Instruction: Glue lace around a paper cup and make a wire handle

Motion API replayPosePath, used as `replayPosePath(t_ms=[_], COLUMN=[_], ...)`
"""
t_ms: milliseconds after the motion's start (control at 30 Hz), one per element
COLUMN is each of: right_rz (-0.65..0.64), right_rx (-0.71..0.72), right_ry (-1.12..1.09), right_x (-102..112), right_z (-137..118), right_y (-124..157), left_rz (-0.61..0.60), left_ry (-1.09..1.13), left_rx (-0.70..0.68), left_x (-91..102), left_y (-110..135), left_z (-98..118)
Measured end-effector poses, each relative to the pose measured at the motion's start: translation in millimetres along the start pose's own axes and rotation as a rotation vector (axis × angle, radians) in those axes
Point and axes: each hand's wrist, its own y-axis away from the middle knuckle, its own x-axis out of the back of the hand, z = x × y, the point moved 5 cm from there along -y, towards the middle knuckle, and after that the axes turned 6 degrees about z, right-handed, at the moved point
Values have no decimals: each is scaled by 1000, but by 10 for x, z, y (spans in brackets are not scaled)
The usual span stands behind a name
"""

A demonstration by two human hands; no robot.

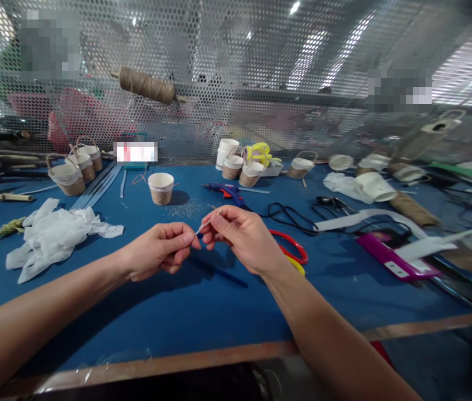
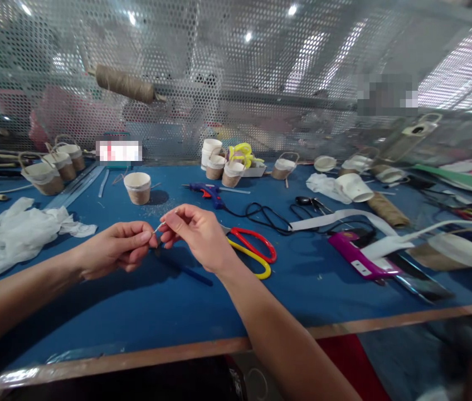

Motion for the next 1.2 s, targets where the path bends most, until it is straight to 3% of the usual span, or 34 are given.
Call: replayPosePath(t_ms=[400,600,833,1000,1100,1200], right_rz=[49,-22,-14,7,16,45], right_rx=[34,35,6,27,21,42], right_ry=[-55,9,106,237,247,158], right_x=[-17,-49,-59,-71,-58,-4], right_z=[4,55,62,18,26,25], right_y=[-2,-12,1,41,36,-4], left_rz=[0,45,155,163,157,101], left_ry=[-3,11,-392,-497,-464,-251], left_rx=[-2,-7,-136,-158,-149,-86], left_x=[-71,-35,7,-16,-11,21], left_y=[27,19,20,35,23,-2], left_z=[-3,-31,46,58,53,35])
